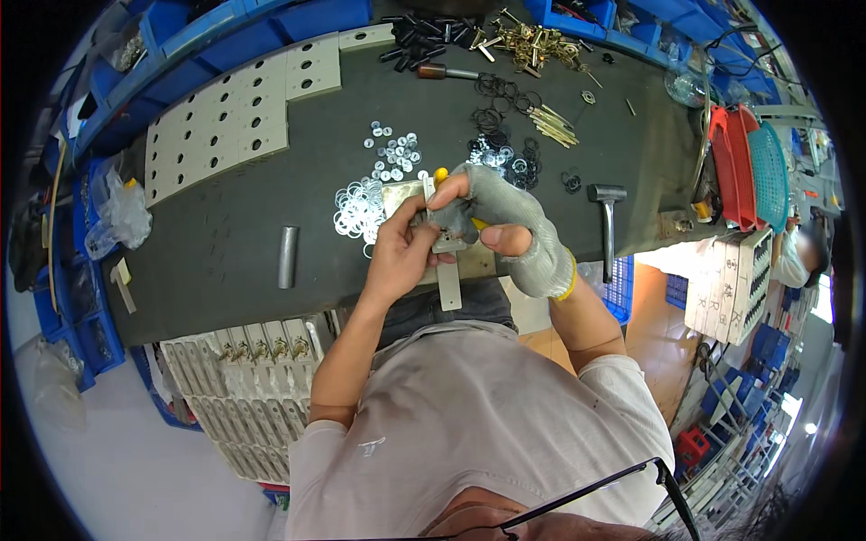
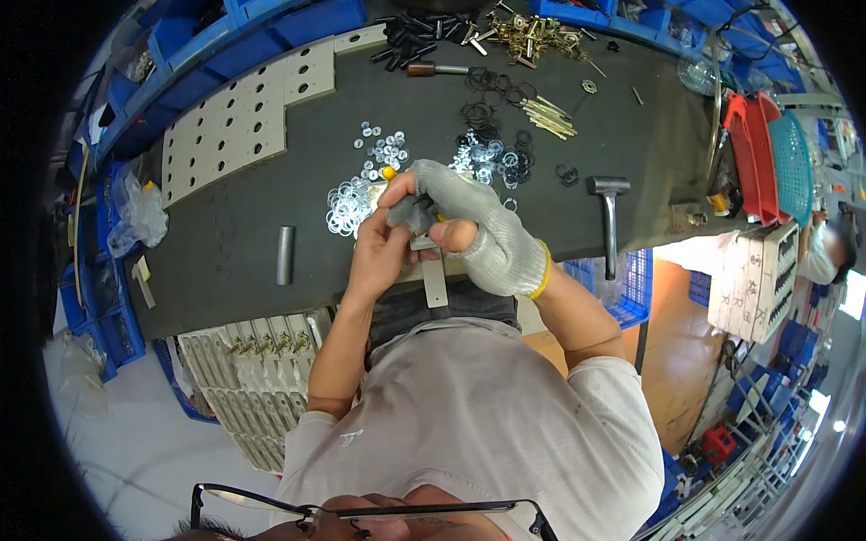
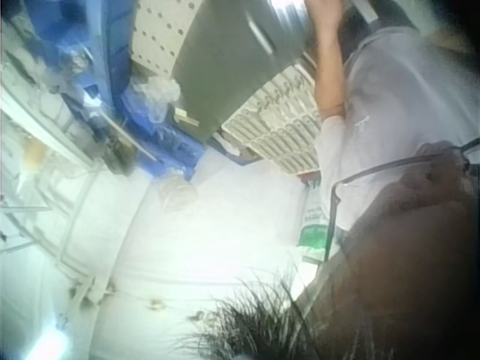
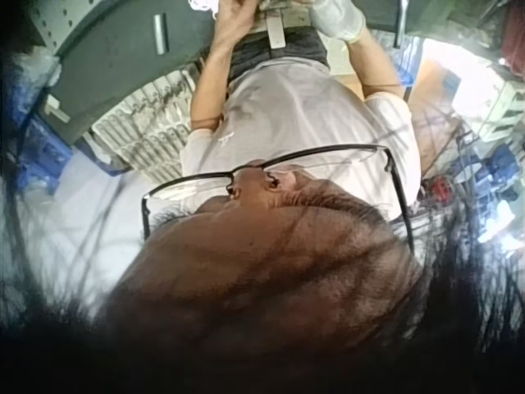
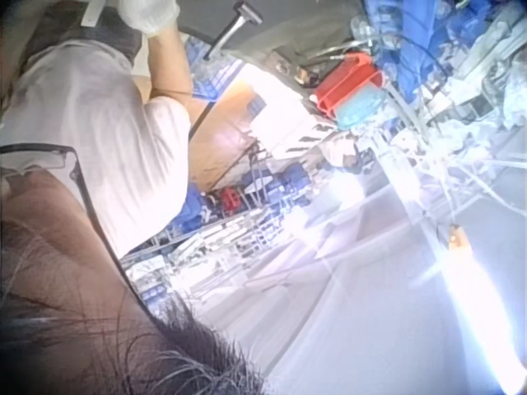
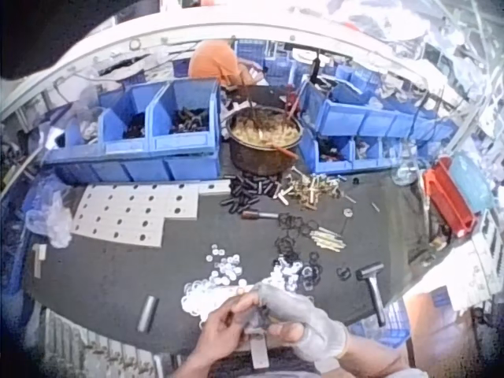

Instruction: Manually assembling small metal mechanical components using hand tools like a hammer and pliers at a workstation.

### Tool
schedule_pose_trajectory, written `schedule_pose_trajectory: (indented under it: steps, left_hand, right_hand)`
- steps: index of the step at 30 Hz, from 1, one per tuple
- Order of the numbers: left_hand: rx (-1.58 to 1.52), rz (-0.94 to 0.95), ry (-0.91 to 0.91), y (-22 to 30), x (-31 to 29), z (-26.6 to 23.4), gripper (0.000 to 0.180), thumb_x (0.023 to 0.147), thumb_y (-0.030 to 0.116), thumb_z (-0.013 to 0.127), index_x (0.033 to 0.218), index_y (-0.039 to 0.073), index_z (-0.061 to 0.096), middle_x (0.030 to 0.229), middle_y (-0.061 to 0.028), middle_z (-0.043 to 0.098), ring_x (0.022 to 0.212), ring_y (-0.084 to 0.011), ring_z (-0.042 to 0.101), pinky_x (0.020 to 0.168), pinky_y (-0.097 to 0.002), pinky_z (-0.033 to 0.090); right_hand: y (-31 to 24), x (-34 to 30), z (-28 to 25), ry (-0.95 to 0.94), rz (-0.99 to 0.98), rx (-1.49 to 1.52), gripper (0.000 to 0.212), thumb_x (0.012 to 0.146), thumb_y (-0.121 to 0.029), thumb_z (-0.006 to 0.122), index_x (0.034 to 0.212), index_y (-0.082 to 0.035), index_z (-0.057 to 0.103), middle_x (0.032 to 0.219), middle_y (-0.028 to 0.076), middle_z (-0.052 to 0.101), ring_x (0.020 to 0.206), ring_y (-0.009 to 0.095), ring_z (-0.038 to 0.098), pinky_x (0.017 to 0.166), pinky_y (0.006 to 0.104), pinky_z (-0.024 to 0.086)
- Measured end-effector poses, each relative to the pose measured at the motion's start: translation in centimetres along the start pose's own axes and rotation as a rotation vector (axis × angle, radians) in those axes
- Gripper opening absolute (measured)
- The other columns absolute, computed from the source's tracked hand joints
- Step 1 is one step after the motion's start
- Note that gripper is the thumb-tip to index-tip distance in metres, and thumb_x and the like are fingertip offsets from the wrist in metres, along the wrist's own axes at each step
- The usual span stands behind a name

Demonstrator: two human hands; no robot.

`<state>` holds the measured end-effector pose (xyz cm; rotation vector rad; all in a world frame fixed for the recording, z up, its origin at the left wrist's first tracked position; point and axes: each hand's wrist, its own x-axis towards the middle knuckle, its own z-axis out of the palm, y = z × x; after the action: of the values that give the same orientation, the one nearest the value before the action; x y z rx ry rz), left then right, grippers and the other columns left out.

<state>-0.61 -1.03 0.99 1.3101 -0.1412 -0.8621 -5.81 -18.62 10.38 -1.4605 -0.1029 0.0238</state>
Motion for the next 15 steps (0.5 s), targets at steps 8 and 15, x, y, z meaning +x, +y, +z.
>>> schedule_pose_trajectory:
  steps: [8,15]
  left_hand:
    - [0.006,0.039,0.024,0.4,0.3,0.6,0.026,0.104,0.006,0.053,0.128,-0.003,0.057,0.096,-0.0069,0.07,0.073,-0.0118,0.07,0.059,-0.0252,0.06]
    - [-0.06,0.089,0.068,0.1,0.2,1.1,0.022,0.104,0.012,0.053,0.12,0.0,0.061,0.09,-0.0021,0.068,0.066,-0.0113,0.071,0.047,-0.0198,0.038]
  right_hand:
    - [2.1,-0.1,-1.7,0.025,0.059,0.047,0.066,0.091,-0.05,0.056,0.13,0.004,0.056,0.12,0.012,0.06,0.109,0.021,0.058,0.1,0.0343,0.046]
    - [2.4,0.9,1.0,0.2,-0.059,0.156,0.084,0.085,-0.056,0.058,0.145,0.003,0.049,0.134,0.016,0.058,0.119,0.021,0.057,0.104,0.0339,0.044]
